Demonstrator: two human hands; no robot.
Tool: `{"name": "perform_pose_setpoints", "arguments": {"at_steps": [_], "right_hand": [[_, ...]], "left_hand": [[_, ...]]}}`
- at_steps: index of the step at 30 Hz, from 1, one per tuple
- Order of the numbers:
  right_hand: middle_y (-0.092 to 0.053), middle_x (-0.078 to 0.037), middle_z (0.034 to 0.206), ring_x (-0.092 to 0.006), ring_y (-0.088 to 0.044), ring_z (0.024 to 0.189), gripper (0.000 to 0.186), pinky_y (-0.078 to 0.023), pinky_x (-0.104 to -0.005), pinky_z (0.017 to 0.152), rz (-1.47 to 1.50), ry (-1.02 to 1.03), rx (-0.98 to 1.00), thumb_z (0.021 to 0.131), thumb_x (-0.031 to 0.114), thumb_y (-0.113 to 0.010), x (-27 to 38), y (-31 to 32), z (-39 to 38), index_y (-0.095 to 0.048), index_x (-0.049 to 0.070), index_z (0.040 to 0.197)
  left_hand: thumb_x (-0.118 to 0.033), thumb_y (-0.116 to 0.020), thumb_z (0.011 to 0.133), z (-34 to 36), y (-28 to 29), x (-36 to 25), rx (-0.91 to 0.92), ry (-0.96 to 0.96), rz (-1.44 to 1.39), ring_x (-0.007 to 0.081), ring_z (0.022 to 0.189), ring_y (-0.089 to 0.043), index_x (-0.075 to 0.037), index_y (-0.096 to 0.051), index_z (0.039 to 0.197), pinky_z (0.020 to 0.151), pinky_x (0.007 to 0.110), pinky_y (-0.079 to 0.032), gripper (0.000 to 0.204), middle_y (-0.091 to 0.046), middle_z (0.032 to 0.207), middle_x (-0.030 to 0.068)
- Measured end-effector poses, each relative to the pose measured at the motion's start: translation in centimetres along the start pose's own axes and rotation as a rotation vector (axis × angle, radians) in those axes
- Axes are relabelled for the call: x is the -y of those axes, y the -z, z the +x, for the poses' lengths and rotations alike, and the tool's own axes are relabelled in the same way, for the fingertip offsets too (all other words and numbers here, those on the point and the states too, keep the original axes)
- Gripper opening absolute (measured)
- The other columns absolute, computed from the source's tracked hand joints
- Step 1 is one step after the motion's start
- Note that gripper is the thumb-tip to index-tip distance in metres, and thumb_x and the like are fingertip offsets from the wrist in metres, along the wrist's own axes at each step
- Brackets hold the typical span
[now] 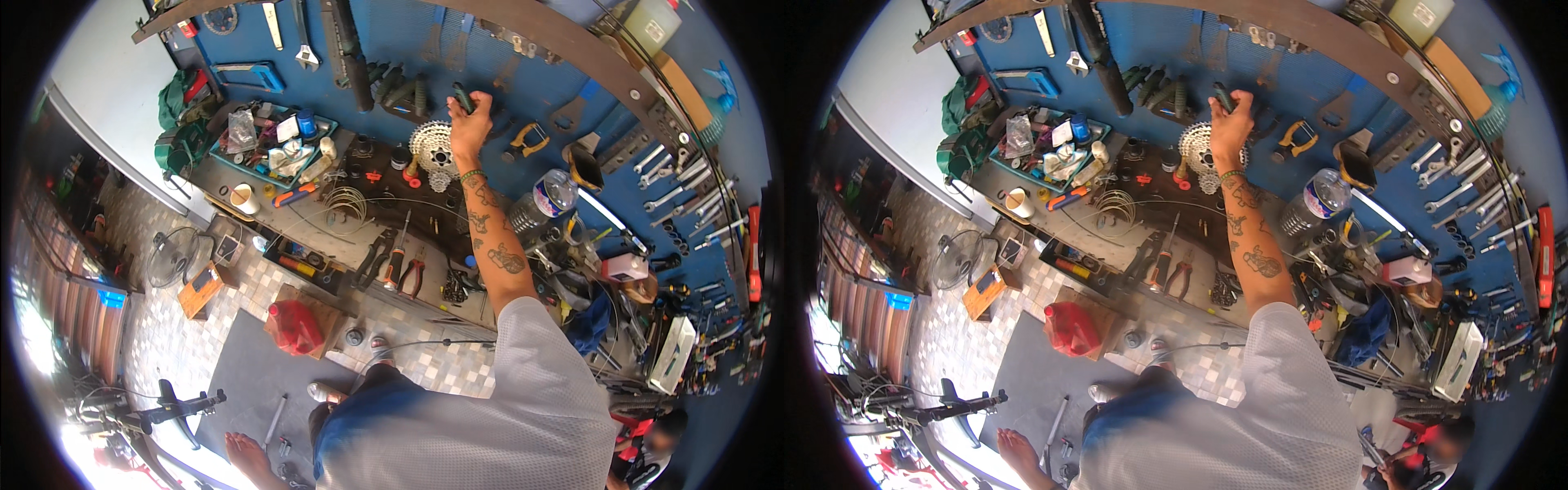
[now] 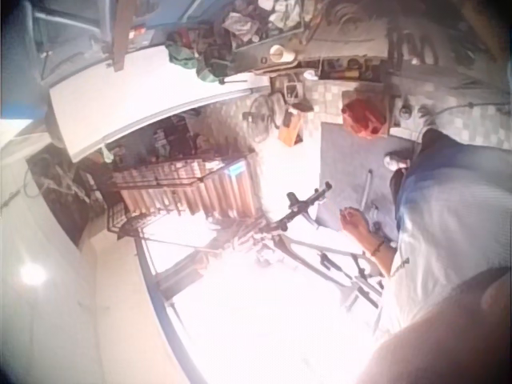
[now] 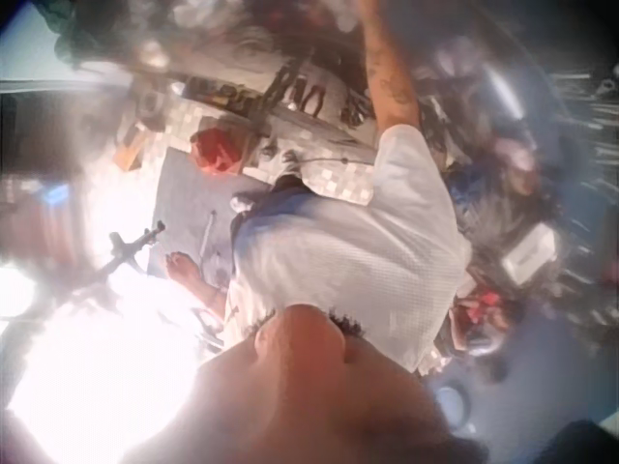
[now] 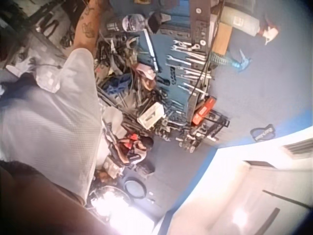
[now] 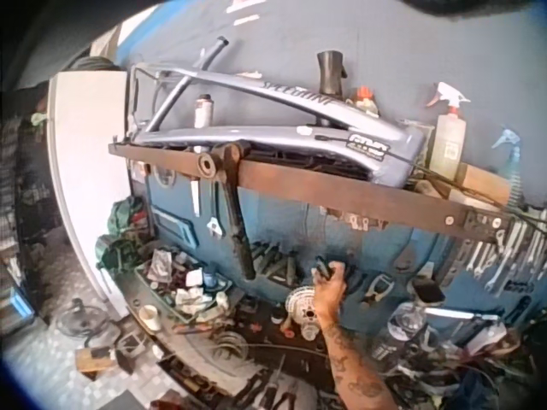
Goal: The person works on a bicycle mounted on a repair stand, adjusting the handlebar and brake cable. They use a cable cutter and lubricant, then thread a new cable through the handlebar stem and tighten components.
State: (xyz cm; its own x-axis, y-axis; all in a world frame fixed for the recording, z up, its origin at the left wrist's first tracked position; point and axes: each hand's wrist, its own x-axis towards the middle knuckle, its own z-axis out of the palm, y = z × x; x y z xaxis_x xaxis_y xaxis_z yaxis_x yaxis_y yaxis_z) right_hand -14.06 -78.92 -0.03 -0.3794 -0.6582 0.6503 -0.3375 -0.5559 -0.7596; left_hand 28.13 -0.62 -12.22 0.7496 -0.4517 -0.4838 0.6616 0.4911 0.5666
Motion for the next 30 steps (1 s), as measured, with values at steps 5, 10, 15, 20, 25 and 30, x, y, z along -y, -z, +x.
{"name": "perform_pose_setpoints", "arguments": {"at_steps": [5,10,15,20,25,30], "right_hand": [[-0.071,-0.013,0.09,-0.019,-0.073,0.08,0.038,-0.057,-0.0341,0.072,0.119,-0.04,0.009,0.091,0.011,-0.083,-0.5,-0.9,0.0,-0.053,0.002,0.112],[-0.072,-0.013,0.089,-0.0268,-0.074,0.077,0.039,-0.059,-0.0454,0.07,-0.33,0.126,0.088,0.093,0.019,-0.081,0.5,-0.7,-0.7,-0.056,0.007,0.12],[-0.068,-0.011,0.119,-0.0334,-0.067,0.106,0.033,-0.053,-0.0501,0.089,-0.586,0.433,0.183,0.097,0.018,-0.075,1.0,0.8,-1.2,-0.066,0.017,0.128],[-0.059,-0.008,0.135,-0.033,-0.058,0.125,0.042,-0.046,-0.0524,0.103,-0.623,0.551,0.256,0.091,-0.001,-0.069,2.3,2.2,-1.6,-0.073,0.017,0.129],[-0.059,-0.017,0.136,-0.039,-0.058,0.125,0.054,-0.046,-0.05,0.107,-0.455,0.558,0.337,0.083,-0.01,-0.066,1.2,2.8,-1.5,-0.067,0.01,0.134],[-0.065,-0.019,0.113,-0.0407,-0.062,0.112,0.032,-0.049,-0.0505,0.096,-0.264,0.276,0.243,0.088,0.005,-0.074,0.7,1.8,-10.5,-0.063,0.002,0.118]], "left_hand": [[-0.02,-0.054,0.11,-2.5,0.2,1.4,-0.078,-0.061,0.024,0.0209,0.093,-0.07,-0.003,-0.062,0.129,0.082,0.032,-0.066,0.026,-0.068,0.109,0.0082],[-0.018,-0.057,0.109,-2.8,-0.7,2.1,-0.012,-0.016,0.018,0.0194,0.093,-0.07,-0.004,-0.064,0.127,0.08,0.031,-0.065,0.023,-0.07,0.106,0.0076],[-0.018,-0.057,0.109,-2.1,-1.3,2.5,-0.075,-0.014,0.068,0.0204,0.092,-0.072,-0.005,-0.065,0.126,0.079,0.033,-0.066,0.022,-0.071,0.106,0.0089],[-0.018,-0.058,0.109,-2.5,-2.0,3.2,-0.092,-0.002,0.101,0.0188,0.09,-0.072,-0.004,-0.064,0.123,0.077,0.032,-0.066,0.02,-0.071,0.103,0.0084],[-0.015,-0.063,0.106,-3.1,-5.1,4.8,-0.172,-0.012,0.182,0.0131,0.084,-0.068,-0.006,-0.065,0.117,0.074,0.025,-0.062,0.014,-0.069,0.097,0.004],[-0.016,-0.063,0.106,-3.1,-5.6,5.6,-0.137,0.02,0.171,0.0127,0.083,-0.068,-0.007,-0.065,0.115,0.072,0.024,-0.061,0.013,-0.069,0.094,0.0037]]}}
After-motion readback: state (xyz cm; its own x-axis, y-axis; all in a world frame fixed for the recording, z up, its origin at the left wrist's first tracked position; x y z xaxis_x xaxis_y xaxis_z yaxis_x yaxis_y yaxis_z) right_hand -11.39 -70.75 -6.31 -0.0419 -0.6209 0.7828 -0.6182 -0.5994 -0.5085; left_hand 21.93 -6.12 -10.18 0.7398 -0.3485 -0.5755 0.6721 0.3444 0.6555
